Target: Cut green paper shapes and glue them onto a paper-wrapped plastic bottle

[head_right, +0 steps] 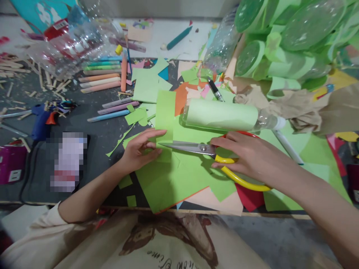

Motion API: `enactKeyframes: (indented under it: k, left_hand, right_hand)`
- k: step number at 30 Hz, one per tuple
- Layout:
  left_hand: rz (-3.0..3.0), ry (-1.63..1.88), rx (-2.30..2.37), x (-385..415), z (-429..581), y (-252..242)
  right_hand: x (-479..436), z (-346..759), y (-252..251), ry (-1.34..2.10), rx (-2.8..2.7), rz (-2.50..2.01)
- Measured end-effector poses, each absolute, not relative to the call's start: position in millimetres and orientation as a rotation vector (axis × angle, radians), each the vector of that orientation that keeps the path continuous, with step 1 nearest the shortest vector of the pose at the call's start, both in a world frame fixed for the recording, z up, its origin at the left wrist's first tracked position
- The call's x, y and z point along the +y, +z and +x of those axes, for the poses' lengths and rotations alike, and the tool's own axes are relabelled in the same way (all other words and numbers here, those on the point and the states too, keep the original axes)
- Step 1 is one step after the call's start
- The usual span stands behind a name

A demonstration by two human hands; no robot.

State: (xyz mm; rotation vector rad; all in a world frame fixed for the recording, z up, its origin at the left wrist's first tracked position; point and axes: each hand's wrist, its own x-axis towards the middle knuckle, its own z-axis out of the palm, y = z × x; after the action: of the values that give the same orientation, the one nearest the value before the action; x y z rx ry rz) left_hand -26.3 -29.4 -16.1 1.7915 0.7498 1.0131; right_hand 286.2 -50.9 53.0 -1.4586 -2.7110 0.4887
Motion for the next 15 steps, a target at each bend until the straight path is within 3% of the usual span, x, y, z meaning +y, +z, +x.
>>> enactKeyframes:
  k: [15]
  left_hand:
    - [1.770,0.942,0.751,-31.3,-27.7,-14.0]
  right_hand:
    - [-55.5,286.9,53.1,0.551,-2.747,-1.457]
